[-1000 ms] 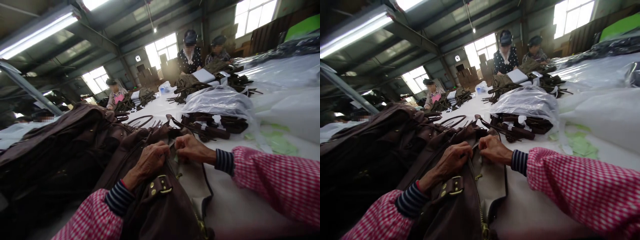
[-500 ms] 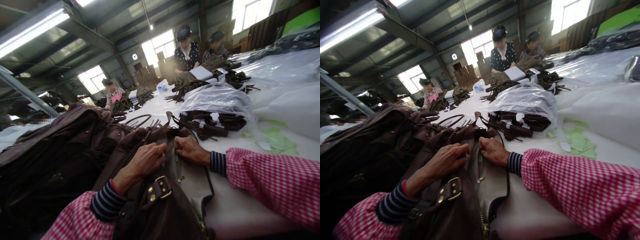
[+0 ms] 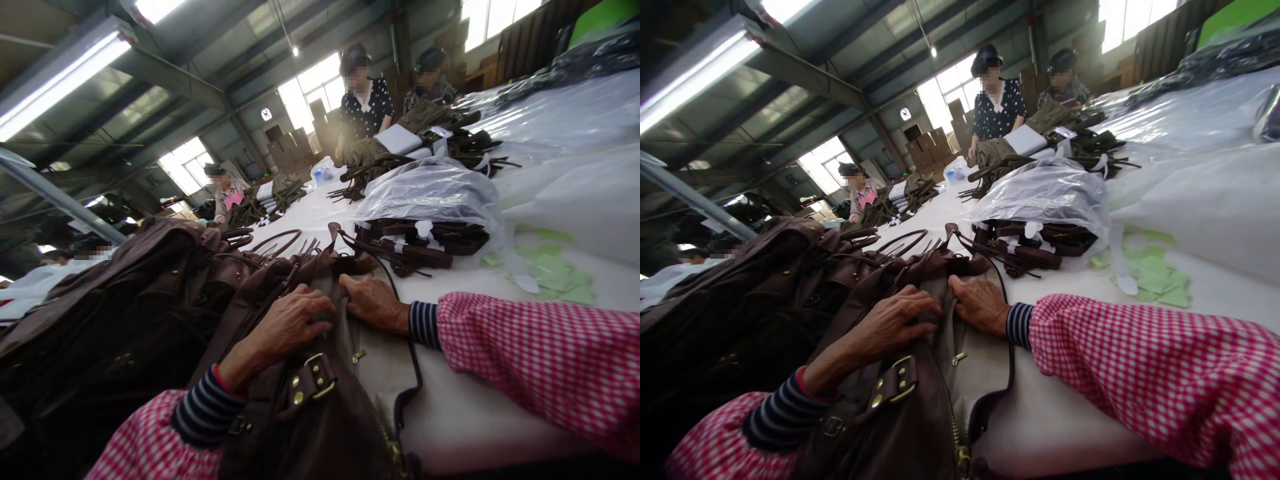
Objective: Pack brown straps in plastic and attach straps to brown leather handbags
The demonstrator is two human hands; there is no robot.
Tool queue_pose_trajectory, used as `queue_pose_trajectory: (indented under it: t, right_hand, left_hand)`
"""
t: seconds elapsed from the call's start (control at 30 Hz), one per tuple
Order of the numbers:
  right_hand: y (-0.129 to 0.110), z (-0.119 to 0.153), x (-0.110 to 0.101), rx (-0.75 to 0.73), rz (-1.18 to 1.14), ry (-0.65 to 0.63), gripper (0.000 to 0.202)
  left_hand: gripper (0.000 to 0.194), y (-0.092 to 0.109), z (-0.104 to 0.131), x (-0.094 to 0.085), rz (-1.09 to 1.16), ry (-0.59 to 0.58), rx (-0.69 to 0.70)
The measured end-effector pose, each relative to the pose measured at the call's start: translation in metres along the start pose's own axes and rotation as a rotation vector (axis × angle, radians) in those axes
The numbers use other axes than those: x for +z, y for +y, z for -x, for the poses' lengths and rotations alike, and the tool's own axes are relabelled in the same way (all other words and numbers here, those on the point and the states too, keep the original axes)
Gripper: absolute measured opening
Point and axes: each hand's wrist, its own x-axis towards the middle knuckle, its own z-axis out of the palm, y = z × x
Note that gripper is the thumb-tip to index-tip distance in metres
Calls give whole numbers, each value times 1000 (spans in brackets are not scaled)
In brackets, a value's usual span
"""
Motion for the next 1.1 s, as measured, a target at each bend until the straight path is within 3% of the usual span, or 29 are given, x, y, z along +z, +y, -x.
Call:
queue_pose_trajectory:
  t: [0.07,0.13,0.27,0.4,0.47,0.63,0.8,1.0,1.1]
  right_hand:
    - [2,-1,-2,-30,44,-6,27]
    - [6,1,-8,-65,-68,-35,26]
    - [7,23,-27,-79,-279,-76,28]
    - [-5,61,-40,-143,-164,-230,10]
    - [-12,73,-41,-213,-90,-332,13]
    - [-21,71,-35,-205,-100,-413,5]
    - [-22,65,-33,-226,-155,-400,14]
    - [-21,73,-20,-294,-200,-300,16]
    - [-12,65,-15,-333,-123,-230,16]
  left_hand:
    - [35,4,5,-2,82,-70,2]
    - [42,8,10,1,127,-116,-1]
    - [52,9,14,14,141,-94,-10]
    - [60,6,10,26,110,-71,31]
    - [64,5,8,28,87,-63,51]
    - [71,4,6,31,51,-70,71]
    - [78,4,5,30,29,-102,65]
    - [77,4,2,30,2,-92,72]
    - [75,5,2,29,-25,-69,91]
